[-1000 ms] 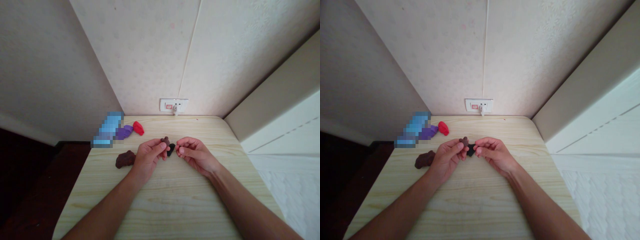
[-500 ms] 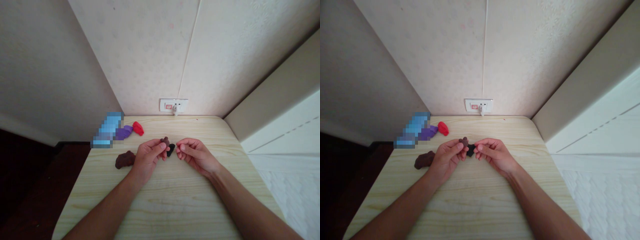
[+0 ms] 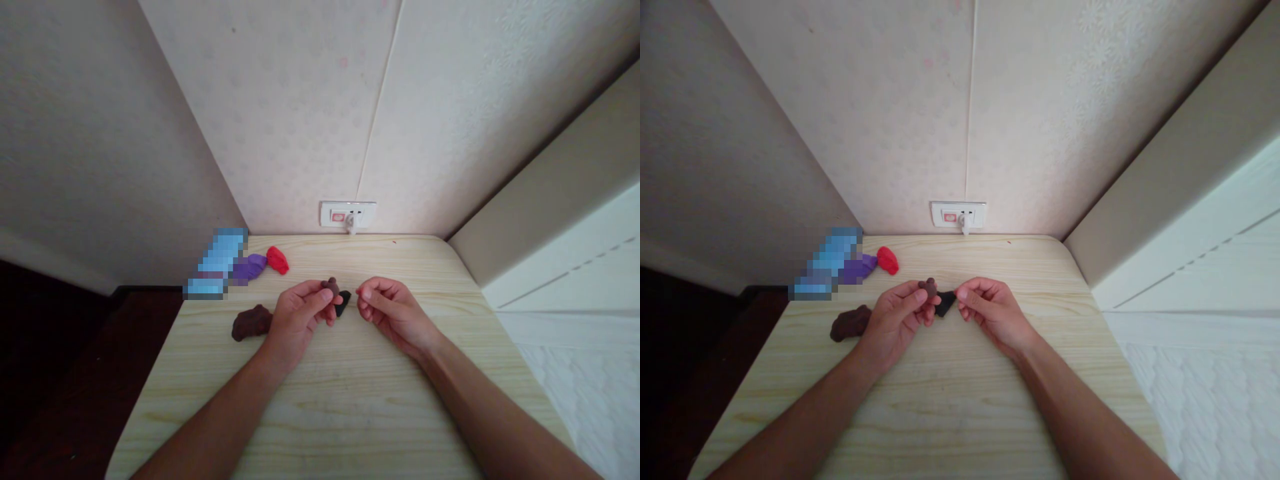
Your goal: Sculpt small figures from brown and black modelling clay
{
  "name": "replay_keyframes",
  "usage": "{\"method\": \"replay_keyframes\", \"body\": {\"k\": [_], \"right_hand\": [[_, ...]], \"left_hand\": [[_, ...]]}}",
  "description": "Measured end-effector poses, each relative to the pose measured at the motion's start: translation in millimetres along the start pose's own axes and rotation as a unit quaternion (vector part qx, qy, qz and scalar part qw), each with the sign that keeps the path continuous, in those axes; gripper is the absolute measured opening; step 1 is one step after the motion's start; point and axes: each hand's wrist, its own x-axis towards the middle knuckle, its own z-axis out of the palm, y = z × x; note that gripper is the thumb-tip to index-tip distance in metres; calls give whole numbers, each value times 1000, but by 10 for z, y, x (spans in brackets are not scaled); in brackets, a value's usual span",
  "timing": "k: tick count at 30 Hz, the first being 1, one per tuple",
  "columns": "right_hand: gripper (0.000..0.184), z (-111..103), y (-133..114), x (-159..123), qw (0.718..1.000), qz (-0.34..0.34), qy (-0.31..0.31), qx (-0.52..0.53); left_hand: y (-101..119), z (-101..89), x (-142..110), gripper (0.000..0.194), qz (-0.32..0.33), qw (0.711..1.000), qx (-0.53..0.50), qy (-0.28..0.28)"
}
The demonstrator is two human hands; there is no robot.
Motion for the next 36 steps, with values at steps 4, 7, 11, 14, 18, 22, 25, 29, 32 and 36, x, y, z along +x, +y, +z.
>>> {"method": "replay_keyframes", "body": {"k": [4,7,11,14,18,22,25,29,32,36], "right_hand": [[26,19,11,12,1000,-26,3,5],[26,27,7,18,1000,-28,6,9],[24,25,-11,12,1000,-17,24,-7],[24,26,-21,7,999,-37,28,-15],[24,32,-17,5,999,-43,1,-5],[23,29,-17,-7,999,-31,-38,8],[22,24,-27,-20,998,-18,-49,16],[24,28,-38,-29,998,-1,-51,22],[27,36,-40,-29,999,-10,-41,22],[21,45,-32,-28,1000,-21,-13,19]], "left_hand": [[-6,-15,5,26,-4,1000,10,-1],[-8,-25,9,26,-4,1000,13,-1],[-6,-22,12,26,-3,1000,12,-2],[3,-11,11,25,-2,1000,9,-2],[14,3,8,25,-1,1000,7,-1],[15,9,11,25,3,1000,1,0],[9,4,17,25,4,1000,-1,0],[4,-3,19,25,2,1000,1,1],[7,-3,13,24,0,1000,1,2],[13,-2,8,24,0,1000,1,-6]]}}
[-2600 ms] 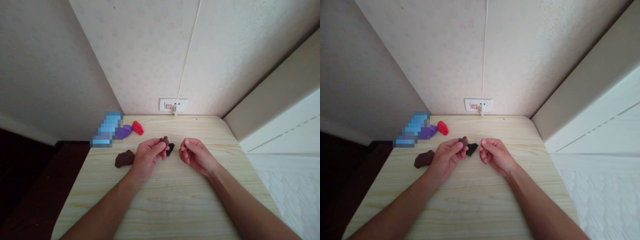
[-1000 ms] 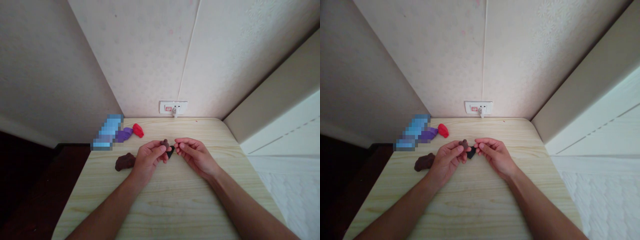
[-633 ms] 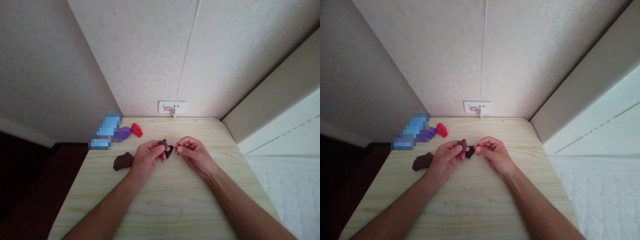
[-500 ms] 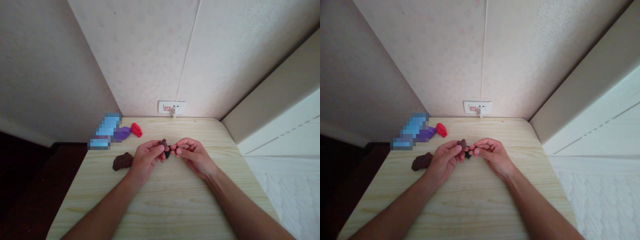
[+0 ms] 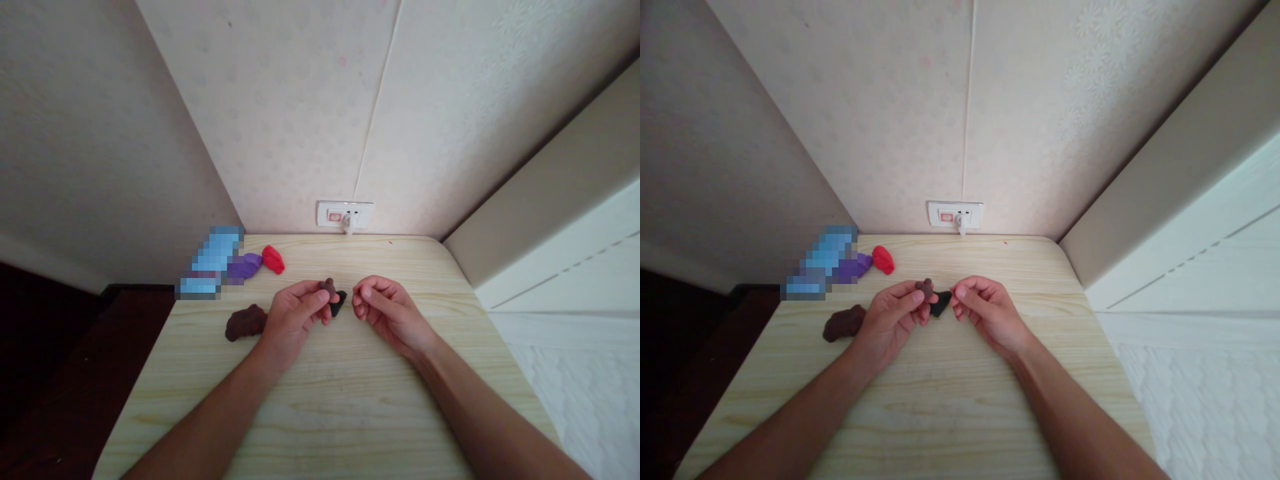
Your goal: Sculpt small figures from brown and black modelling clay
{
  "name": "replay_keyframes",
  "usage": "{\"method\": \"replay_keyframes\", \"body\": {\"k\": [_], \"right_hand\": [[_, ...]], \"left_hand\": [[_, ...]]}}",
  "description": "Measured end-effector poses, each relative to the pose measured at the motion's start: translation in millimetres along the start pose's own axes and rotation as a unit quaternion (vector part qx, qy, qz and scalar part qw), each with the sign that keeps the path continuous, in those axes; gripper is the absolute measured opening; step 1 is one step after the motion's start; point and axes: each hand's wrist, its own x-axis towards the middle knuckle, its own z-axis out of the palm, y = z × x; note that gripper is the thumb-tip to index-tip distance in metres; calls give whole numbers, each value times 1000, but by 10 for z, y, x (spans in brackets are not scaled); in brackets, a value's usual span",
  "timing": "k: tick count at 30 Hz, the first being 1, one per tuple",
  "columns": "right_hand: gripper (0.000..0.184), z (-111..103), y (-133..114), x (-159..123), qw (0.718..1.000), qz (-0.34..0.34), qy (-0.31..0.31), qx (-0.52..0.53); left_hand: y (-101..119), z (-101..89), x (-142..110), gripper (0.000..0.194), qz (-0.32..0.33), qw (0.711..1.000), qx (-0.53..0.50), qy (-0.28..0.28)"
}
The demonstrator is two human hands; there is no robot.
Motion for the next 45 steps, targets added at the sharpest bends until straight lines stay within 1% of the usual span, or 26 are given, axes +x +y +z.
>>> {"method": "replay_keyframes", "body": {"k": [4,11,14,19,25,27,30,35,39,42,43,45], "right_hand": [[21,-5,29,0,1000,-16,10,-21],[23,-3,55,3,990,-94,60,-91],[26,12,42,-1,987,-109,66,-102],[26,-8,48,3,988,-101,58,-97],[18,-15,71,9,986,-112,32,-116],[18,-11,76,12,986,-109,35,-121],[23,-18,83,24,987,-96,46,-124],[23,-40,89,64,990,-79,36,-114],[28,-53,103,69,992,-68,39,-95],[36,-67,117,56,991,-58,52,-107],[36,-72,119,54,990,-56,56,-115],[28,-79,119,56,989,-57,61,-125]], "left_hand": [[-5,2,6,25,0,1000,0,-1],[-6,20,4,26,5,1000,8,-2],[-8,19,-2,25,7,1000,8,-4],[-15,7,0,25,7,1000,9,-6],[-16,9,1,26,6,1000,7,-5],[-17,12,-1,26,7,1000,5,-4],[-19,13,1,27,7,1000,4,-2],[-21,10,11,26,6,1000,0,-6],[-18,10,10,26,2,1000,-1,-5],[-15,12,6,25,2,1000,2,-4],[-14,13,6,25,1,1000,3,-4],[-11,16,4,24,0,1000,2,-7]]}}
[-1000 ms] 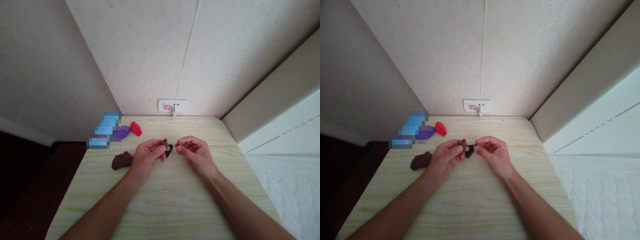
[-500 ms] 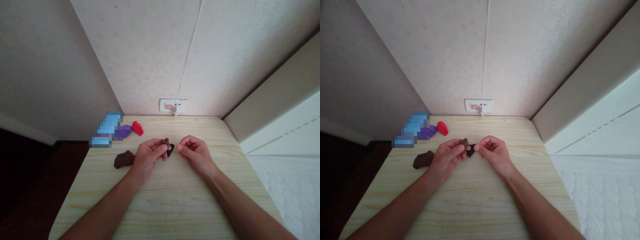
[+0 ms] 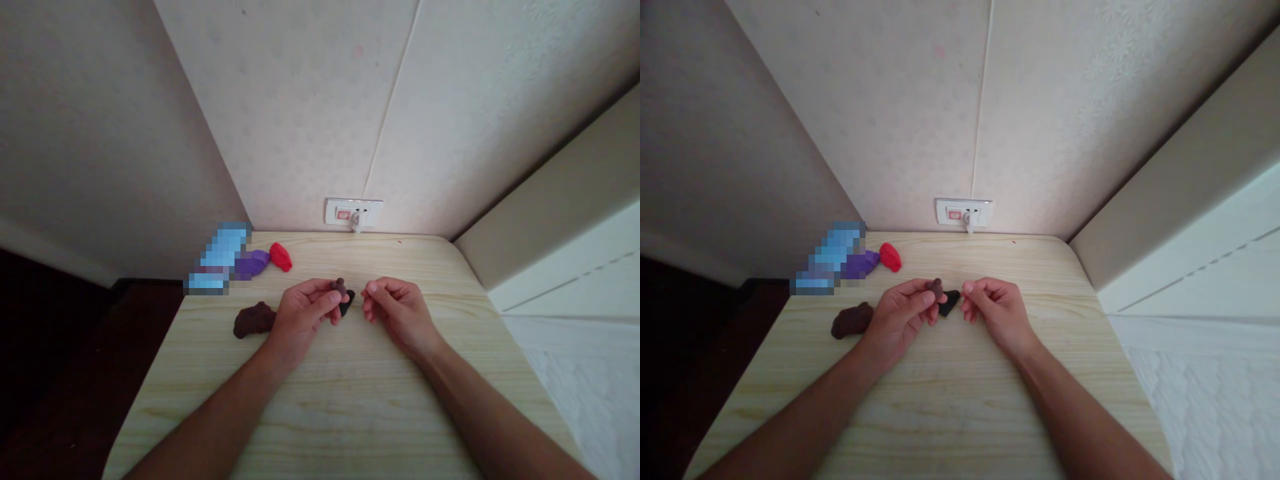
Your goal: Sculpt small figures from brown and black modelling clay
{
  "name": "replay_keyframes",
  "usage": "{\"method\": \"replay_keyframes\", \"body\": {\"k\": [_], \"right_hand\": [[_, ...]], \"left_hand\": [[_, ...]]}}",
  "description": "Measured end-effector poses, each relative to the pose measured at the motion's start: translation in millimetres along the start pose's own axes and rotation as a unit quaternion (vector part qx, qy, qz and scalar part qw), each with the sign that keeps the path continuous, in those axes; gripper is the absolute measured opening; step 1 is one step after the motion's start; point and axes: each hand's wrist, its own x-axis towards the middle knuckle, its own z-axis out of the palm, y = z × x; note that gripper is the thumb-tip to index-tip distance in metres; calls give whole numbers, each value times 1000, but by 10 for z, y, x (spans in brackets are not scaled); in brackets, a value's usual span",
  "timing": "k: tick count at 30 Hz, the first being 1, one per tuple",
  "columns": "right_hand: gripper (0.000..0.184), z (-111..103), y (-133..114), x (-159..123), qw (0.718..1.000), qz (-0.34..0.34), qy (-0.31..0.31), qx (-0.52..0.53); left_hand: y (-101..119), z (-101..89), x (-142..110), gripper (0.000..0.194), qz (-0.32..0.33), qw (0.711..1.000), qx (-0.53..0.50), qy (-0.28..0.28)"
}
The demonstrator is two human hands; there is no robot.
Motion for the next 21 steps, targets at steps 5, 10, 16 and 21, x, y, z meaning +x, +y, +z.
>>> {"method": "replay_keyframes", "body": {"k": [5,10,16,21], "right_hand": [[25,-17,-7,34,1000,-11,-6,14],[27,-19,-2,29,1000,-9,-8,15],[22,-20,3,23,998,-49,39,-22],[29,-9,-51,4,991,-66,89,-74]], "left_hand": [[3,2,-1,23,0,1000,-4,-1],[4,3,0,25,0,1000,-5,-1],[18,10,-9,26,0,1000,9,5],[19,10,-4,27,-1,1000,15,11]]}}
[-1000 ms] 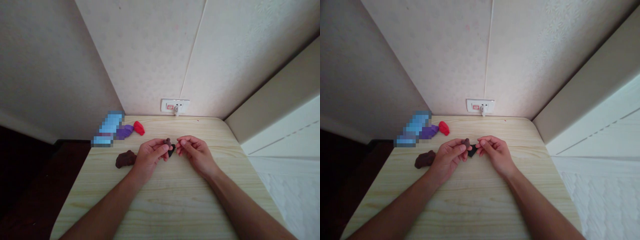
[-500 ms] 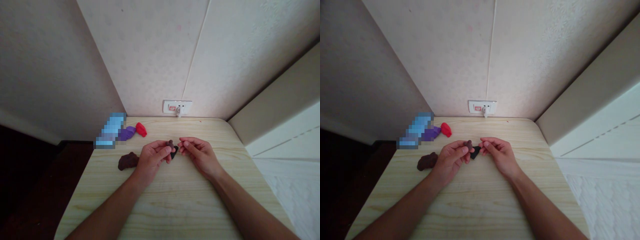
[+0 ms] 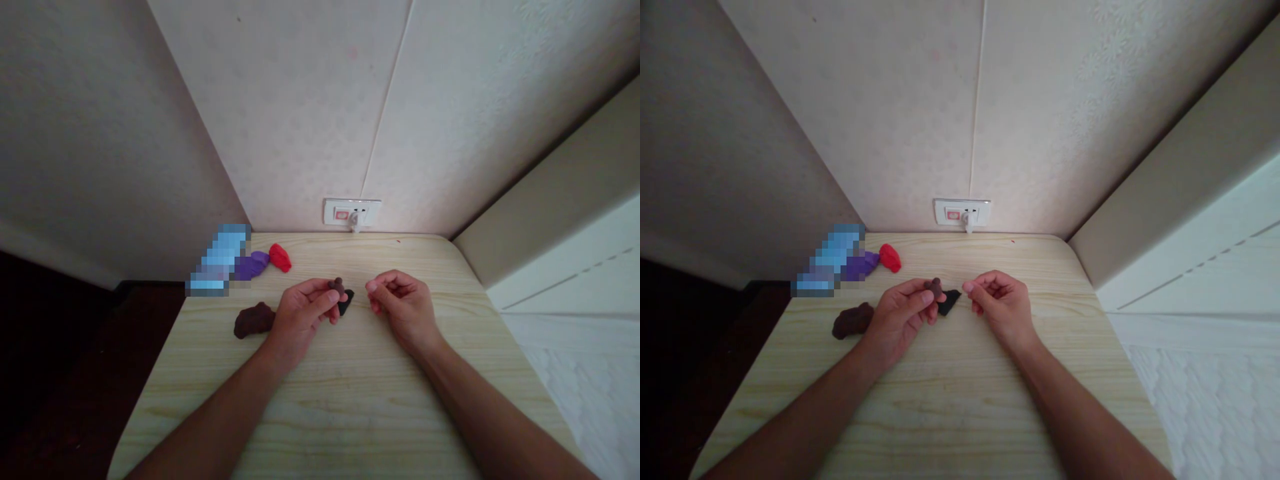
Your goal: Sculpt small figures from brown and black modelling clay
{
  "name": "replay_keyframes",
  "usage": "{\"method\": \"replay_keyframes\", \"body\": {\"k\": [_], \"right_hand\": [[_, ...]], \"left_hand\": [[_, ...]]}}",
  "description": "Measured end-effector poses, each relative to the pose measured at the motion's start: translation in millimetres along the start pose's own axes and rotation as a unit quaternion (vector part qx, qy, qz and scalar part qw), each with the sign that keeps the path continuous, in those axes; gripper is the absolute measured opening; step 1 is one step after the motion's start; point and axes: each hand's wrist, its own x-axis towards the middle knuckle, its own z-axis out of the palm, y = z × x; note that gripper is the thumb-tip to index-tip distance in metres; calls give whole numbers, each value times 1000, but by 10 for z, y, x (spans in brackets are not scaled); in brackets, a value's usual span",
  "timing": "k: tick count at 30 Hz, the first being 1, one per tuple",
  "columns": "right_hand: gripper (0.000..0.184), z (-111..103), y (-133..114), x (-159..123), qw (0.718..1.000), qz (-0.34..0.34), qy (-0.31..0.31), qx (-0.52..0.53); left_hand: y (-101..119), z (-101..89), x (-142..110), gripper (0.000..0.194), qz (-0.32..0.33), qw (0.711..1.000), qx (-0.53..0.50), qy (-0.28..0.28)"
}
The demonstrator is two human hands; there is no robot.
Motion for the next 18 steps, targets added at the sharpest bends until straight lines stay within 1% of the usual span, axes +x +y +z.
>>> {"method": "replay_keyframes", "body": {"k": [3,5,8,15,18], "right_hand": [[30,20,-40,-26,999,-15,-3,-29],[26,34,-46,-40,999,-31,-8,-39],[19,48,-32,-58,998,-52,-11,-37],[19,85,-51,-130,997,-66,-34,-35],[19,98,-56,-134,995,-83,-40,-27]], "left_hand": [[-11,-11,8,27,-1,1000,-4,-4],[-19,-20,13,26,0,1000,-5,-9],[-21,-25,12,25,1,1000,-6,-9],[-1,2,-4,26,-2,1000,-8,1],[-11,-2,5,25,-1,1000,-9,-2]]}}
